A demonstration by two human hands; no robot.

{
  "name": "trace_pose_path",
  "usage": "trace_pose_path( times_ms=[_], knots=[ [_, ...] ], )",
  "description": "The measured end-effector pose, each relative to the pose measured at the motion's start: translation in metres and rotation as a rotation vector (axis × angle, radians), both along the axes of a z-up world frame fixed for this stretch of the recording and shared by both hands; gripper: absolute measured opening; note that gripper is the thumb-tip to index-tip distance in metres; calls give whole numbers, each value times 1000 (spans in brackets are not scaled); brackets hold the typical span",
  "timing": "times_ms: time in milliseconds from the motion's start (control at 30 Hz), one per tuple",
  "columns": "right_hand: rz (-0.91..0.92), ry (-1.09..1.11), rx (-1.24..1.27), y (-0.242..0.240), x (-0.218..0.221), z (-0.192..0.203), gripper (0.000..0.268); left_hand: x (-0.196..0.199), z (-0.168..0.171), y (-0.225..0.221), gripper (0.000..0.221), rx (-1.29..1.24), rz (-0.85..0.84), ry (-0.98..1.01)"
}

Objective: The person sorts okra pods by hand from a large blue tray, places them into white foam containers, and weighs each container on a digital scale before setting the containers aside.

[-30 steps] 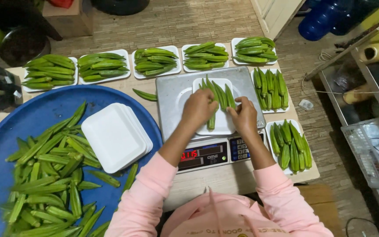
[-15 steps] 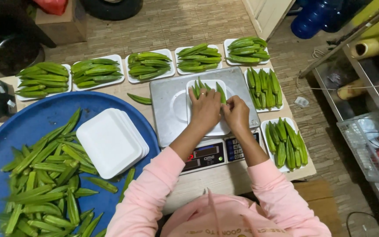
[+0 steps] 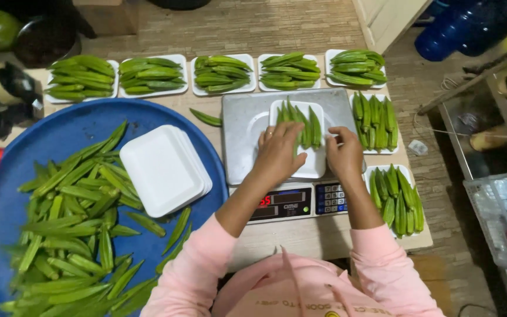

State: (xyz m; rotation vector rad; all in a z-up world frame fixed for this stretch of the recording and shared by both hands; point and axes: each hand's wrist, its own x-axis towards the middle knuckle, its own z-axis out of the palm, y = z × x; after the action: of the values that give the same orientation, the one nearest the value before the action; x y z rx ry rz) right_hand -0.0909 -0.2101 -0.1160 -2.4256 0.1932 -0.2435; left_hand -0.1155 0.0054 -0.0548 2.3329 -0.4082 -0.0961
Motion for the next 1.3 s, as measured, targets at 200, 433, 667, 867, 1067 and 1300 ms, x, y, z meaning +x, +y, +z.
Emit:
trace_pose_path(
  times_ms=[200,433,667,867,1067,1300],
  knots=[
    [146,-65,105,55,-39,41,15,-92,-36,57,33,-243,227,-78],
    [615,25,123,165,-96,33,19,-202,-85,130,14,-190,738,134],
    [1070,147,-23,242,-141,-24,20,-245,-139,218,15,223,1137,-41],
    [1281,69,-195,288,-160,-55,24,-216,-127,246,36,67,1128,353],
    [1245,173,-530,298,-162,-62,45,-215,-133,248,59,-93,1129,497],
    [1179,149,-499,291,-159,-81,27,-222,-148,266,49,-220,1126,533]
  ],
)
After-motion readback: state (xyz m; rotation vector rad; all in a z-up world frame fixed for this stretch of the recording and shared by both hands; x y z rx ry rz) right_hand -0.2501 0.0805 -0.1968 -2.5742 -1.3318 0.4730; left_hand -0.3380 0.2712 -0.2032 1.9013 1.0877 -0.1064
